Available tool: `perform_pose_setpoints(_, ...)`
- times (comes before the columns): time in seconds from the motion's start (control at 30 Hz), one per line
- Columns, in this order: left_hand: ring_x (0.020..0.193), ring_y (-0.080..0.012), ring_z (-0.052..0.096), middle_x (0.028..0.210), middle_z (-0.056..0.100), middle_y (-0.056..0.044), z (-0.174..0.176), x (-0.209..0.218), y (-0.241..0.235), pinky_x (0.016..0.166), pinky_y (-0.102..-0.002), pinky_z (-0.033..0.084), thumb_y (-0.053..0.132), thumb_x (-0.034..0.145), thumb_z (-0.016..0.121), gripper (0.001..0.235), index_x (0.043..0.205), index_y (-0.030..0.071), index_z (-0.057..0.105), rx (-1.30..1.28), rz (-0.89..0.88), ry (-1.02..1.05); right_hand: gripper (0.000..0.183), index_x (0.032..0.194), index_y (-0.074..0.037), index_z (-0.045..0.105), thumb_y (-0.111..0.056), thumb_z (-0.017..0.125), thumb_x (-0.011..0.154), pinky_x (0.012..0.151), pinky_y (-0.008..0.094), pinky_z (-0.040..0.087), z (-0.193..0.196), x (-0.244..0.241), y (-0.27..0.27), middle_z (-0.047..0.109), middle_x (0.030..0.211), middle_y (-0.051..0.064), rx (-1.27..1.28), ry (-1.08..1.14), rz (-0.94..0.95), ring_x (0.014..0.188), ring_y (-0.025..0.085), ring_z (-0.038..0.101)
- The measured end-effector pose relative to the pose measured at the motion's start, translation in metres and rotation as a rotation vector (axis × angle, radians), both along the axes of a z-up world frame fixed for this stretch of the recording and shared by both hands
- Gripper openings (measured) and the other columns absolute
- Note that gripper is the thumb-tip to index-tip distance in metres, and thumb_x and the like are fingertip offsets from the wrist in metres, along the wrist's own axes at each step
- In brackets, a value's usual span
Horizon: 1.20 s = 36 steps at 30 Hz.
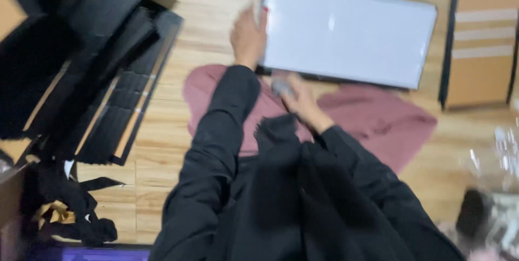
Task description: The person sits on the floor and wipes a white board with a cloth. They then pick up a cardboard frame, apply black tape to the edges, and use a green tool to smooth the tape. The person repeats this process on multiple frames.
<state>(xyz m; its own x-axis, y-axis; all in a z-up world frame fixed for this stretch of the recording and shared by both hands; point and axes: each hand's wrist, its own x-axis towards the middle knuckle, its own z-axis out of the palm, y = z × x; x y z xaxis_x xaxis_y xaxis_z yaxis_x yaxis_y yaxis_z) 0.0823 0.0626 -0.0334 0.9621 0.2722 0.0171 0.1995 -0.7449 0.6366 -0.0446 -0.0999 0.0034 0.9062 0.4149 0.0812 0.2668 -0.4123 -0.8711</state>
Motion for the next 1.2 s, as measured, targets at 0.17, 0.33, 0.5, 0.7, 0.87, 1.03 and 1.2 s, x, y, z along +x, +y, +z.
perform_pose_setpoints(0.17,0.128,-0.0241,0.033,0.136,0.041,-0.008,0.038,-0.020,-0.034,0.105,-0.052,0.012,0.042,0.093,0.028,0.047,0.130,0.015,0.041,-0.070,-0.067,-0.096,0.030,0.119,-0.008,0.052,-0.020,0.051,0.092,0.095,0.032,0.035,0.021,0.052,-0.010,0.052,0.111,0.010,0.051,-0.176,-0.362,0.106,0.023,0.048)
perform_pose_setpoints(0.33,0.143,-0.0229,0.010,0.151,0.013,-0.003,0.000,-0.031,-0.080,0.115,-0.051,0.004,0.043,0.100,0.023,0.049,0.144,0.020,0.018,-0.197,-0.186,-0.234,0.042,0.126,0.004,0.040,-0.026,0.031,0.098,0.104,0.044,0.033,-0.002,0.083,-0.017,0.036,0.130,0.028,-0.300,-0.293,-0.283,0.123,0.040,0.037)
perform_pose_setpoints(0.5,0.141,-0.0212,0.003,0.151,0.004,-0.007,0.008,-0.038,-0.076,0.113,-0.046,0.000,0.053,0.098,0.029,0.067,0.145,0.011,0.007,0.288,-0.518,0.000,0.057,0.146,-0.021,0.014,-0.037,0.042,0.099,0.112,0.043,0.014,-0.025,0.071,-0.051,0.007,0.150,0.003,-0.849,-0.274,-0.078,0.139,0.024,0.013)
perform_pose_setpoints(0.7,0.141,-0.0231,0.006,0.150,0.009,-0.011,0.014,-0.039,-0.076,0.113,-0.044,-0.001,0.060,0.089,0.012,0.077,0.143,0.005,0.010,0.206,-0.498,-0.029,0.053,0.144,-0.017,0.018,-0.027,0.034,0.094,0.106,0.057,0.013,-0.031,0.071,-0.120,0.016,0.149,0.010,-0.609,-0.162,-0.207,0.138,0.025,0.011)
perform_pose_setpoints(0.87,0.141,-0.0227,0.004,0.151,0.005,-0.009,0.011,-0.037,-0.078,0.114,-0.044,0.000,0.052,0.095,0.020,0.068,0.145,0.007,0.009,0.343,-0.499,0.022,0.054,0.146,-0.015,0.011,-0.028,0.033,0.098,0.108,0.056,0.014,-0.025,0.069,-0.195,0.003,0.149,0.012,-0.720,-0.033,-0.397,0.140,0.028,0.007)
perform_pose_setpoints(1.03,0.141,-0.0235,0.004,0.150,0.004,-0.010,0.016,-0.038,-0.078,0.113,-0.043,0.000,0.047,0.099,0.030,0.065,0.145,0.007,0.009,0.393,-0.505,0.048,0.053,0.145,-0.014,0.002,-0.021,0.035,0.103,0.110,0.053,0.009,-0.021,0.063,-0.243,0.001,0.149,0.014,-0.796,0.103,-0.547,0.139,0.030,0.003)
perform_pose_setpoints(1.2,0.140,-0.0233,0.005,0.150,0.004,-0.010,0.016,-0.039,-0.079,0.114,-0.043,0.002,0.049,0.099,0.025,0.064,0.145,0.007,0.009,0.465,-0.503,0.063,0.046,0.143,-0.023,0.003,-0.028,0.027,0.104,0.104,0.055,0.015,-0.035,0.063,-0.255,0.017,0.143,0.025,-0.856,0.068,-0.671,0.128,0.046,0.028)
